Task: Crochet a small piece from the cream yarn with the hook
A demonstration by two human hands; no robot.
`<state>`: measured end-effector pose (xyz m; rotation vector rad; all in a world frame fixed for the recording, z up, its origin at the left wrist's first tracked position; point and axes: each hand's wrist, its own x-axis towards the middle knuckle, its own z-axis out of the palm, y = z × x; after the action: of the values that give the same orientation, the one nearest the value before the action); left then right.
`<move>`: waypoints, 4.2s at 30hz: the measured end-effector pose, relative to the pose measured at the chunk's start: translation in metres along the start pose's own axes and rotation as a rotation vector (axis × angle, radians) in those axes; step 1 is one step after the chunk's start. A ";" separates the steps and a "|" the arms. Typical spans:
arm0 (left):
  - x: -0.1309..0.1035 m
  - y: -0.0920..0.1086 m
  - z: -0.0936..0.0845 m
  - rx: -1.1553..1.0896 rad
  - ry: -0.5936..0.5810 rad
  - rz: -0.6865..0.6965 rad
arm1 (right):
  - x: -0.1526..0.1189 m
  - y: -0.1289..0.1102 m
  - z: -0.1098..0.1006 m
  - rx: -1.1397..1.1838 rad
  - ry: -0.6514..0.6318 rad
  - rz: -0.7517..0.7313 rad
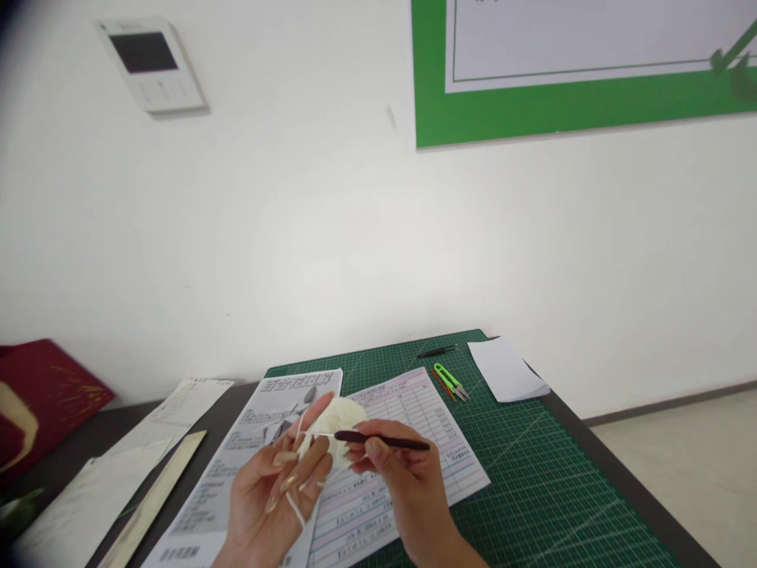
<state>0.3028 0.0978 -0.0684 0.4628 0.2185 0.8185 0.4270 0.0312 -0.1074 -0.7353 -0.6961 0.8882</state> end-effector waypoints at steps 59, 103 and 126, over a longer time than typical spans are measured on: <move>-0.001 0.012 -0.005 0.063 -0.145 -0.092 | 0.011 -0.028 -0.015 0.061 -0.151 -0.027; 0.009 -0.020 -0.016 0.674 -0.062 -0.012 | 0.010 0.010 0.005 0.374 -0.067 0.333; 0.009 -0.009 -0.018 0.179 -0.161 -0.139 | 0.002 -0.006 0.006 0.448 -0.175 0.360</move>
<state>0.3080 0.1043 -0.0888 0.6718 0.1729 0.6248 0.4259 0.0324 -0.0991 -0.3858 -0.4957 1.3960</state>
